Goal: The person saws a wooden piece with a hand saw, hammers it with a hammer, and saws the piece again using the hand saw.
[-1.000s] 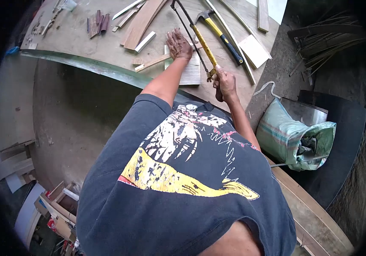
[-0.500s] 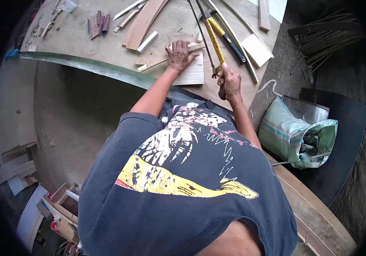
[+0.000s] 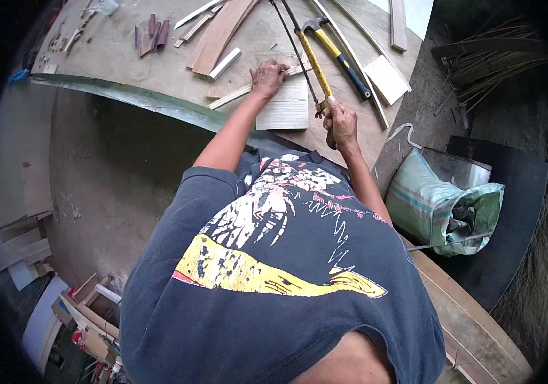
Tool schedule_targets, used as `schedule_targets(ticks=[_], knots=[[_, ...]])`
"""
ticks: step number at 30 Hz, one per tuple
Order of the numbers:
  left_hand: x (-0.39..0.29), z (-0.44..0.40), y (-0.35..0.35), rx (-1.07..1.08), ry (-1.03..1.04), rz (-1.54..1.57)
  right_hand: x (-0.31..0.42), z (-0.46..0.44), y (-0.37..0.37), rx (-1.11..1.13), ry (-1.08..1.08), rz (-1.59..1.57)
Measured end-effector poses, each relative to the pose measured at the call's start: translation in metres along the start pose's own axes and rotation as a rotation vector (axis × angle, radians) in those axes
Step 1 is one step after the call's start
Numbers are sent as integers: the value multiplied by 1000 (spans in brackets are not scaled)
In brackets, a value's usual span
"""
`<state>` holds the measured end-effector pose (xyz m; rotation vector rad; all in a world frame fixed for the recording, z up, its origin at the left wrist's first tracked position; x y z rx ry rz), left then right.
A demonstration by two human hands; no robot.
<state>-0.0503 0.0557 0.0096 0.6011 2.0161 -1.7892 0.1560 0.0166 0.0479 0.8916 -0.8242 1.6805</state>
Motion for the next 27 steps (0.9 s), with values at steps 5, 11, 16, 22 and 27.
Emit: schedule_targets(ticks=[5,11,16,22,27], knots=[[-3,0,-1,-43,15,5,2,-1,-2,-35,17,30],[-4,-1,1,-47,7,26,1,-5,2,-25,8,137],[-6,-1,0,-47,23,39,1,-6,4,-53,14,196],[-6,-2,1,-22,7,58,4,-5,6,-24,32,184],[-5,-2,1,-18,5,52,5,-8,3,-52,4,266]])
Point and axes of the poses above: each hand's wrist, its own z-axis away from the middle knuckle, its own y-axis out of the palm, x = y × z, the point moved 10 cm from there along -z, towards the middle knuckle, and after that the axes turned 13 degrees about y, right-handed, at the moved point
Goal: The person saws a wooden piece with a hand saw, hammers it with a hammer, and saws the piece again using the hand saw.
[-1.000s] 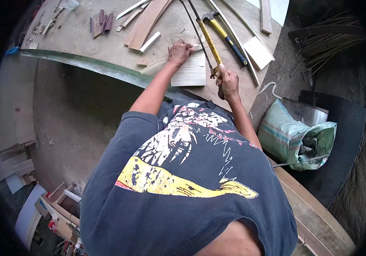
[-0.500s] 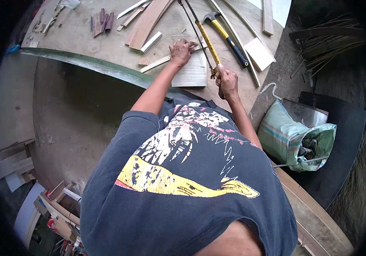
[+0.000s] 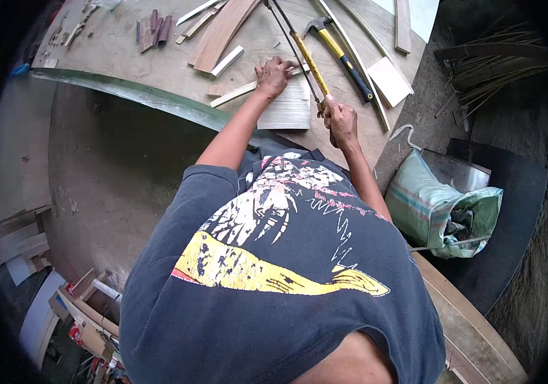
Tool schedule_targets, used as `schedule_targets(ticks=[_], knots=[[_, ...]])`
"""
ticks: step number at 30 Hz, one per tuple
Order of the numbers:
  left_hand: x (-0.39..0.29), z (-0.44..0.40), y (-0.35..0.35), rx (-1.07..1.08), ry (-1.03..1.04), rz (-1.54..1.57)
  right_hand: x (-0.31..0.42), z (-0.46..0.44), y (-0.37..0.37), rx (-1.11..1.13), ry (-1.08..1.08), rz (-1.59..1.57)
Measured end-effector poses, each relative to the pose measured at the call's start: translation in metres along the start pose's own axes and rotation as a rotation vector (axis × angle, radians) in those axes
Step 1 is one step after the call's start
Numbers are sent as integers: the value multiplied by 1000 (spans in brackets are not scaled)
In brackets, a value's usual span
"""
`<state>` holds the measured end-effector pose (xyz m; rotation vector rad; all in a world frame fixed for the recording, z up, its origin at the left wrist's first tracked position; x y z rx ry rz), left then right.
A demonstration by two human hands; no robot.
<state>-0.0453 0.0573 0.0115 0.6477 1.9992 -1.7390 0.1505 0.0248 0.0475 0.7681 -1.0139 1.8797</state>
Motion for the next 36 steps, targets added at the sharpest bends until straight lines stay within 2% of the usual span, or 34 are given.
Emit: schedule_targets(ticks=[2,8,9,11,13,14,15,17,21,24,26,29,30,31,32,33,35,36], knots=[[0,0,1,-8,6,4,1,0,0,-7,22,79],[1,0,0,-39,22,11,5,3,0,-5,44,29],[4,1,-3,-65,-39,0,4,2,0,-5,46,29],[6,-2,-2,-89,-97,-8,16,2,-1,-27,-92,80],[12,0,-21,-312,-207,-178,16,0,-2,-3,-19,95],[13,0,-22,-357,-268,-259,13,-1,-1,22,50,111],[9,-6,-20,-355,-269,-256,14,-1,-1,21,53,114],[15,-5,-25,-366,-464,-396,11,-1,1,45,96,45],[19,-8,-17,-325,-462,-448,10,1,2,52,103,29],[24,-10,-11,-344,-423,-354,-8,-7,1,88,117,-74],[25,-10,-8,-356,-422,-330,-25,-12,6,217,181,-337],[21,-7,-13,-406,-413,-319,-14,-7,5,154,100,-246],[16,-8,-14,-427,-339,-233,-9,-4,6,156,102,-248],[11,-10,-14,-446,-261,-146,1,0,2,98,78,-121],[11,-7,-18,-486,-236,-52,8,2,-3,36,54,5],[13,-5,-21,-481,-227,-51,8,2,-5,28,56,-1],[-2,-9,-17,-360,35,86,5,2,-5,33,85,-38],[-11,-6,-21,-337,113,52,5,1,-4,32,87,-41]])
Point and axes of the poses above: each hand's wrist, its own z-axis away from the middle knuckle, its own y-axis out of the palm, x = y × z, the point moved 10 cm from there along -z, towards the middle knuckle, and after that the axes turned 13 degrees about y, right-handed, at the moved point
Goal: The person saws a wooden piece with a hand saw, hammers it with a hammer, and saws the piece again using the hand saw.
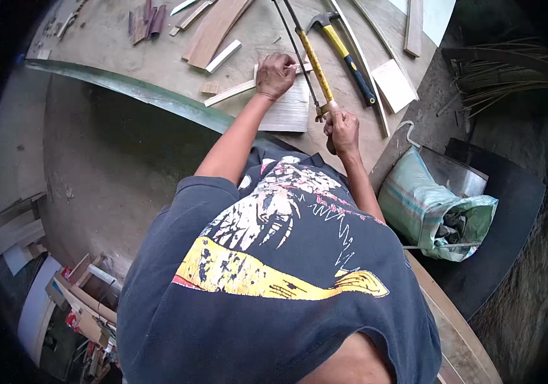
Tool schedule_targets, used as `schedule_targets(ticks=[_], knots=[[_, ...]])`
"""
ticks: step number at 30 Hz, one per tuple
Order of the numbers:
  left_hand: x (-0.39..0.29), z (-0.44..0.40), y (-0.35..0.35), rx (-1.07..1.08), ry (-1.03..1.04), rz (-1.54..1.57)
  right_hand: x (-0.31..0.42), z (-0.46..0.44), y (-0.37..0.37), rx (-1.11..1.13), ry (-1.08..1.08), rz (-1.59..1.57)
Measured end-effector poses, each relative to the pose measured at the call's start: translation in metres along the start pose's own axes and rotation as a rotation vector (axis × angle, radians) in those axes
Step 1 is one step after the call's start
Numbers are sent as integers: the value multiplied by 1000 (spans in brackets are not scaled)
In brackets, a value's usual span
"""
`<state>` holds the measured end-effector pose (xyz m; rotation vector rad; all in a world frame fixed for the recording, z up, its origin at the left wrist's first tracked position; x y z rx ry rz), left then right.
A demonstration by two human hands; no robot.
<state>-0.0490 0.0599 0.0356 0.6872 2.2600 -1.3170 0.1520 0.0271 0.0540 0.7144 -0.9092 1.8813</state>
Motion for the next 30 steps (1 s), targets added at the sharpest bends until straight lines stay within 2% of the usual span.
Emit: schedule_targets(ticks=[3,5,19,21,30], knots=[[0,0,1,6,37,-1,0,0,1,-2,-17,43],[-1,-1,1,10,36,4,1,-1,3,-58,-105,190],[6,2,7,40,-24,50,4,2,3,-51,-75,134],[-2,0,3,13,56,-12,2,1,3,-51,-70,121],[-2,2,1,-14,71,2,8,4,3,-43,-98,131]])
Point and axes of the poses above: each hand's wrist, its own z-axis away from the middle knuckle, its own y-axis out of the palm, x = y × z, the point moved 10 cm from there along -z, towards the middle knuckle, and after that the axes turned 13 degrees about y, right-handed, at the moved point
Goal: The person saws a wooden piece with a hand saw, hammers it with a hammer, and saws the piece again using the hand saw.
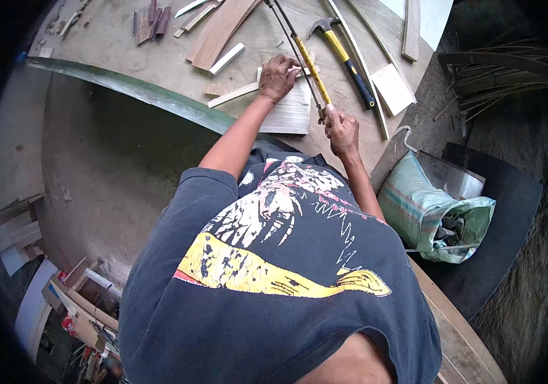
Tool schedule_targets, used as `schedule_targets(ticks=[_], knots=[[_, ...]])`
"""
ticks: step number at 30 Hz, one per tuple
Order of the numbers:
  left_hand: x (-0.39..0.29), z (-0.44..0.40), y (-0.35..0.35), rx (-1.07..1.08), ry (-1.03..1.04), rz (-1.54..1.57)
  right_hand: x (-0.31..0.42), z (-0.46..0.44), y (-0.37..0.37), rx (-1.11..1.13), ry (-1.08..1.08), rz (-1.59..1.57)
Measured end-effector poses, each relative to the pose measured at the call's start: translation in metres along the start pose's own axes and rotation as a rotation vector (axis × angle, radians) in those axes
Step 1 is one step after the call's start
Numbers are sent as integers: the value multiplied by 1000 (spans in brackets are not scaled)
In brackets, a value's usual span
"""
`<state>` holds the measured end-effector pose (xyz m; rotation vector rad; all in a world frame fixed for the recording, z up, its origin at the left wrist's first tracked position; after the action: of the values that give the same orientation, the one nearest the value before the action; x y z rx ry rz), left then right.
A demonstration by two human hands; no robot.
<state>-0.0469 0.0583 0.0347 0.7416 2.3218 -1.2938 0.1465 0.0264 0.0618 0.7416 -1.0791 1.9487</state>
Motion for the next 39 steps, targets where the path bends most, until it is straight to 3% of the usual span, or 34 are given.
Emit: schedule_targets(ticks=[9,14,16,17,20,24,30,33,39], knots=[[0,0,1,10,5,-17,-3,-4,1,37,71,-36],[9,1,8,25,-59,55,4,-6,-1,-20,62,140],[25,3,2,0,-264,-39,-4,-9,2,-24,56,83],[22,0,3,0,-263,-42,-8,-10,3,-26,53,31],[27,-1,-14,-30,-514,-521,-9,-7,4,-40,35,86],[37,3,3,43,-602,-539,-7,-4,5,-38,42,110],[32,-2,22,137,-453,-418,-15,-10,8,-10,24,8],[25,-8,19,86,-366,-422,-14,-15,2,-19,57,-12],[23,-8,16,58,-377,-419,-10,-7,-2,-53,76,68]])
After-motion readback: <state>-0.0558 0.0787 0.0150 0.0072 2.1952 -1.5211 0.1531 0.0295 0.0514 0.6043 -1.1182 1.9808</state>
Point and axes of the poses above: each hand's wrist, its own z-axis away from the middle knuckle, its own y-axis out of the palm, x = y × z, the point moved 10 cm from there along -z, towards the middle knuckle, and after that the axes turned 13 degrees about y, right-handed, at the moved point
